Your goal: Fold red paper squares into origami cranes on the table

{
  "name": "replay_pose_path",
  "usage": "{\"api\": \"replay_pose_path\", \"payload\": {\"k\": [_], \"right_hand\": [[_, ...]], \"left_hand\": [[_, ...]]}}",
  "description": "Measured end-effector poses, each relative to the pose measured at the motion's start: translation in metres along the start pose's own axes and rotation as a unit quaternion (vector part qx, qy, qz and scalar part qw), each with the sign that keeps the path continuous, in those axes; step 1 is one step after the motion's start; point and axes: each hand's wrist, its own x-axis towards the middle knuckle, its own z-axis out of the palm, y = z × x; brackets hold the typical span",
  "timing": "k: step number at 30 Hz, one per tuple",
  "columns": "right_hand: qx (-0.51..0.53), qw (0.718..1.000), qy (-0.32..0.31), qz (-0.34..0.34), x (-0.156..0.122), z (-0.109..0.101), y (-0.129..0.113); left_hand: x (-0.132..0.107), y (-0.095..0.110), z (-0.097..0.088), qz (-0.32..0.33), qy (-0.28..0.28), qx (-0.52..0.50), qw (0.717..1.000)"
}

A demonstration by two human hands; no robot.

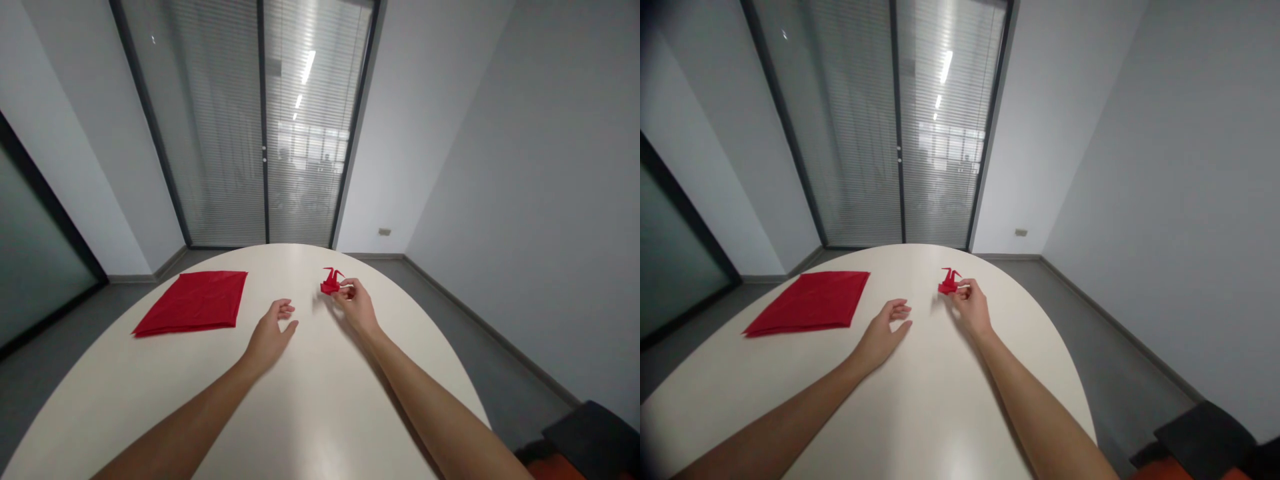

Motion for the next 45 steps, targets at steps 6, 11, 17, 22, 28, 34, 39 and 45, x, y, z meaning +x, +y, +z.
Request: {"api": "replay_pose_path", "payload": {"k": [6, 11, 17, 22, 28, 34, 39, 45], "right_hand": [[-0.232, 0.965, 0.099, 0.073, 0.029, -0.022, 0.004], [-0.328, 0.926, 0.143, 0.121, 0.048, -0.028, 0.003], [-0.397, 0.889, 0.161, 0.161, 0.062, -0.032, 0.014], [-0.436, 0.872, 0.14, 0.171, 0.066, -0.029, 0.03], [-0.461, 0.869, 0.104, 0.144, 0.071, -0.027, 0.039], [-0.464, 0.874, 0.077, 0.123, 0.073, -0.029, 0.041], [-0.463, 0.877, 0.06, 0.115, 0.072, -0.028, 0.04], [-0.478, 0.87, 0.039, 0.117, 0.064, -0.027, 0.033]], "left_hand": [[-0.003, 0.011, -0.002, -0.009, -0.026, 0.045, 0.999], [-0.003, 0.011, -0.001, -0.001, -0.037, 0.073, 0.997], [-0.002, 0.006, 0.001, 0.018, -0.034, 0.089, 0.995], [0.0, 0.005, 0.001, 0.014, -0.039, 0.094, 0.995], [0.001, 0.007, 0.004, 0.005, -0.043, 0.095, 0.995], [0.002, 0.007, 0.008, -0.006, -0.041, 0.106, 0.993], [0.003, 0.004, 0.009, 0.0, -0.046, 0.11, 0.993], [0.001, 0.004, 0.01, 0.028, -0.033, 0.134, 0.99]]}}
